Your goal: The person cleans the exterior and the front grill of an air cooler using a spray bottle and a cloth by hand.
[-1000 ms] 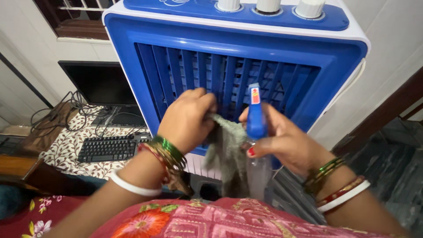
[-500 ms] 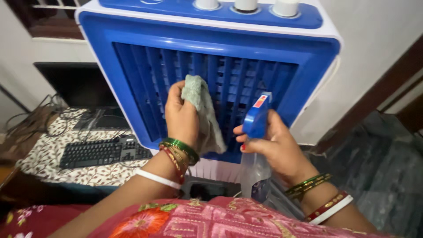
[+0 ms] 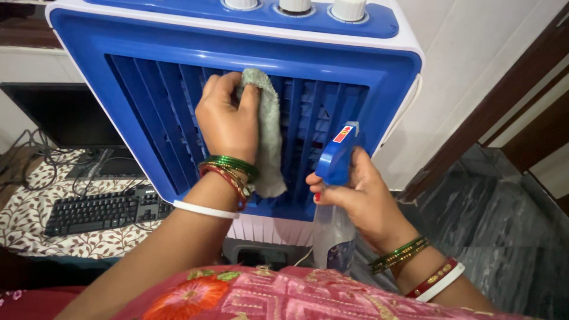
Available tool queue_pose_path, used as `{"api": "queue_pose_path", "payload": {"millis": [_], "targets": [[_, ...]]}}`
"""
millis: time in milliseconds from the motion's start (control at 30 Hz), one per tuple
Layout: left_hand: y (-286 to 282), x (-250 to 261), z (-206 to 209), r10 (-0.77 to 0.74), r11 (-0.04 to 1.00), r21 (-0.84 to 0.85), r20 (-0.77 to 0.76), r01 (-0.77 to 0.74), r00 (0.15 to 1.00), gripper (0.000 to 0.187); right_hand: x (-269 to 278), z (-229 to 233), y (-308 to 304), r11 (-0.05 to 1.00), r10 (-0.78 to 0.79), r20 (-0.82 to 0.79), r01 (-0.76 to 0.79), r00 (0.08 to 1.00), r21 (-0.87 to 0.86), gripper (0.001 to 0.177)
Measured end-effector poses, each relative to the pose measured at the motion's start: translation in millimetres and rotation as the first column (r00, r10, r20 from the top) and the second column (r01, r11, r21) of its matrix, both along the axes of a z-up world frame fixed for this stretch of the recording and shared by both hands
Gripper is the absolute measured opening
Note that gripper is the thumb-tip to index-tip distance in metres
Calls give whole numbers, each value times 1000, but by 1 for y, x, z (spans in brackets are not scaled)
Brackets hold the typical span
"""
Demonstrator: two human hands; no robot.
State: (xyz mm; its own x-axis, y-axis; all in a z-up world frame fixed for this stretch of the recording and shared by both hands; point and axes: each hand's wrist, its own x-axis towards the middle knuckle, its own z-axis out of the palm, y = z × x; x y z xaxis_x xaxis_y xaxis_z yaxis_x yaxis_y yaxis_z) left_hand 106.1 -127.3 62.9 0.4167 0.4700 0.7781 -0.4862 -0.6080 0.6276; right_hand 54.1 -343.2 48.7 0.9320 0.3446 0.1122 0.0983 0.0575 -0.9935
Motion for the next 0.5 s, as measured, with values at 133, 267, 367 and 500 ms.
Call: {"api": "queue_pose_path", "payload": {"millis": [133, 267, 367, 500], "targets": [[3, 0, 3, 82, 993, 93, -72, -75, 994, 15, 3, -4, -1, 1000, 18, -23, -18, 1000, -14, 60], [4, 8, -10, 155, 975, 173, -87, -139, 984, 18, 5, -7, -2, 999, 54, -23, -54, 998, 8, 62], [5, 8, -36, 194, 962, 222, -136, -161, 972, 21, 7, -10, -4, 997, 76, -24, -76, 997, 1, 60], [-2, -12, -83, 215, 961, 244, -344, -134, 914, 20, 5, -14, -7, 996, 89, -31, -89, 996, -7, 61]]}}
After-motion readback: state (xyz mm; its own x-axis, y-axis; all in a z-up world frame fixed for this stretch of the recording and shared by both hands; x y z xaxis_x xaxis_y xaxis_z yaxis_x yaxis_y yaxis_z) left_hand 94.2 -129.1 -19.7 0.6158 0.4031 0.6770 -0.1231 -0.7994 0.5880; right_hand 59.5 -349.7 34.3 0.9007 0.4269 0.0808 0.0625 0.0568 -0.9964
